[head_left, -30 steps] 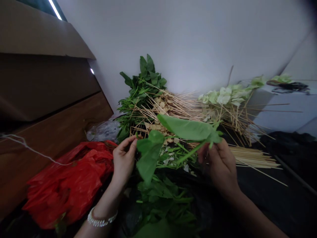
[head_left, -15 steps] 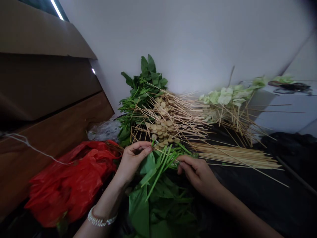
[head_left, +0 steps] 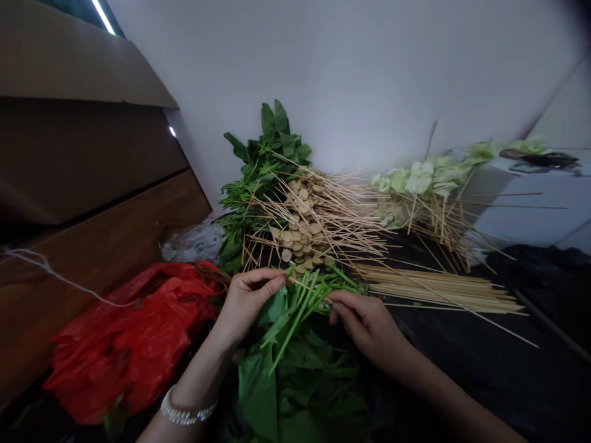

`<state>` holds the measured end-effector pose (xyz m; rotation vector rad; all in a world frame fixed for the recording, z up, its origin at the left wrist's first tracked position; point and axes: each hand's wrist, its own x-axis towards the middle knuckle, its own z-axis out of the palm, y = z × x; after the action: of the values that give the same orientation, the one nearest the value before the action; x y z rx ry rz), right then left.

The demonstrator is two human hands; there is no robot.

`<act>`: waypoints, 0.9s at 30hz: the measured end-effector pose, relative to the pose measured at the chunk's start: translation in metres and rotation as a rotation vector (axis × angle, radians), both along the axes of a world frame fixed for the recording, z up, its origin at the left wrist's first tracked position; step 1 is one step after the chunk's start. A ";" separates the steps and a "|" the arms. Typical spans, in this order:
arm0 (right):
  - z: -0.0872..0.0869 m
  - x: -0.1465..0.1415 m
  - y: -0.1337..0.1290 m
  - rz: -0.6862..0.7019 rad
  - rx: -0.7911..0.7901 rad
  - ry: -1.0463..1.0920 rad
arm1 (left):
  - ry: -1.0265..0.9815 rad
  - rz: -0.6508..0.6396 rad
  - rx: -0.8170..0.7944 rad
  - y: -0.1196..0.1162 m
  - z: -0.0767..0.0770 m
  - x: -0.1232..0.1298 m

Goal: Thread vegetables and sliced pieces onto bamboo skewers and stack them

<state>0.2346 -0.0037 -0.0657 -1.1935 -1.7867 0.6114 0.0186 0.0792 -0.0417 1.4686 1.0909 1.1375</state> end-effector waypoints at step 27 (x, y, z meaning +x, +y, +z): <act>-0.010 -0.005 -0.002 -0.020 0.173 -0.061 | 0.152 -0.452 -0.087 -0.013 0.006 0.002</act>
<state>0.2292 -0.0055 -0.0762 -1.1201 -1.8364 0.4040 0.0208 0.0663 -0.0356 1.6456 0.8364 0.6631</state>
